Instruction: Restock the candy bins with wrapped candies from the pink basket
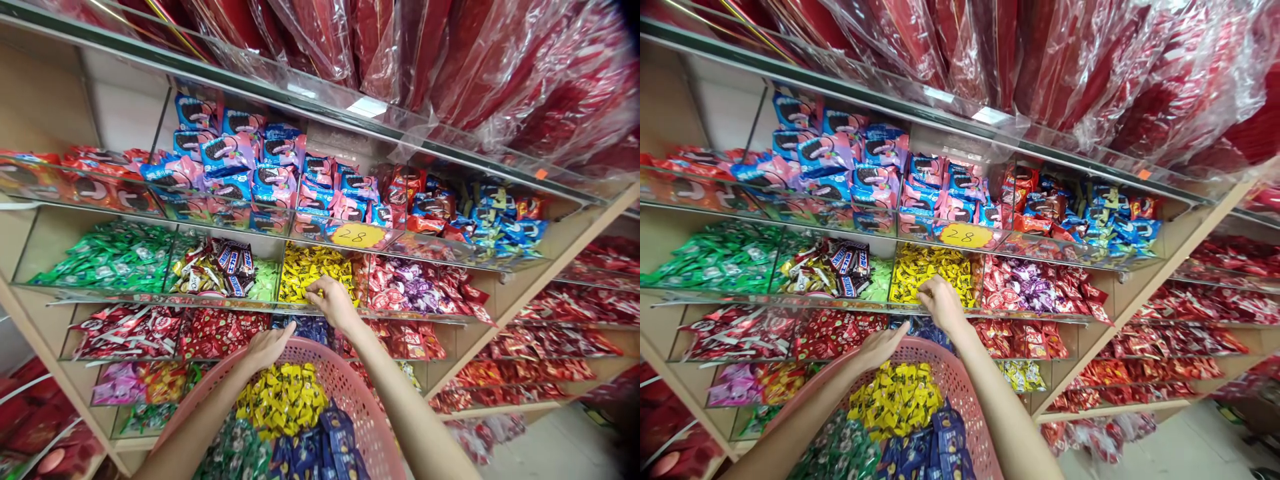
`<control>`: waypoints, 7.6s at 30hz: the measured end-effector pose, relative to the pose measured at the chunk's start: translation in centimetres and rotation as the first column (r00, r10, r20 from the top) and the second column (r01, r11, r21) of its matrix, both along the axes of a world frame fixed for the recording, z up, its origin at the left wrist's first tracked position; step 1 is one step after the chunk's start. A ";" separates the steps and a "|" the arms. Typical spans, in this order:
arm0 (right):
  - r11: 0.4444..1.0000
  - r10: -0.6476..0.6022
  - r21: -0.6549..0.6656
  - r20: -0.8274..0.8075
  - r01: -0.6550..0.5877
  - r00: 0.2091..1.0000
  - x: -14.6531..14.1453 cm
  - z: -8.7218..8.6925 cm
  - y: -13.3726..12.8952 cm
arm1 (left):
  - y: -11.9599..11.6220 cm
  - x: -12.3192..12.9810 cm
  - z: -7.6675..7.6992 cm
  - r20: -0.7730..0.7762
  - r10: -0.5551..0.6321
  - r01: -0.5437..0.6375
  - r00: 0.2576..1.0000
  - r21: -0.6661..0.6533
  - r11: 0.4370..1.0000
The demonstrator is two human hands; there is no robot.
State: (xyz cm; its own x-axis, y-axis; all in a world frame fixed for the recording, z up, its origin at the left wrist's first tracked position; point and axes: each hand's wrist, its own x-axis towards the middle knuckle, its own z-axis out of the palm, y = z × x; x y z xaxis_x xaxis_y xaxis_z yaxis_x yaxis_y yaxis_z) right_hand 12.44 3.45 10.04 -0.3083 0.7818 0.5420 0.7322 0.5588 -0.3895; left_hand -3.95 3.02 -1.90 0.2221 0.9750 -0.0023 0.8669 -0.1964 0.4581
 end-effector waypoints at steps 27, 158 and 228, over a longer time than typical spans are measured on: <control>0.932 0.220 -0.201 -0.349 -0.302 0.911 0.7 -1.7 -5.8 | -0.1 0.0 0.2 -0.011 -0.025 0.025 1.000 -0.022 0.999; 0.983 0.130 -0.165 0.332 -0.078 0.934 4.5 0.3 4.5 | -1.0 0.3 1.0 0.022 0.029 -0.028 0.999 -0.010 1.000; 0.932 -0.094 -0.310 0.289 0.186 0.953 3.4 -11.8 -6.7 | 0.0 0.0 -0.5 -0.011 -0.020 0.020 1.000 -0.003 1.000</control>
State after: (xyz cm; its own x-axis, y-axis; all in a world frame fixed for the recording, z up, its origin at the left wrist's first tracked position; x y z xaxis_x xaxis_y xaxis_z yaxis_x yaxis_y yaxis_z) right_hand 15.89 -3.23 -1.78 -0.2782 0.9472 0.1595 0.8951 0.3159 -0.3146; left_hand -3.91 3.04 -2.43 0.2414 0.9704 -0.0075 0.8677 -0.2124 0.4494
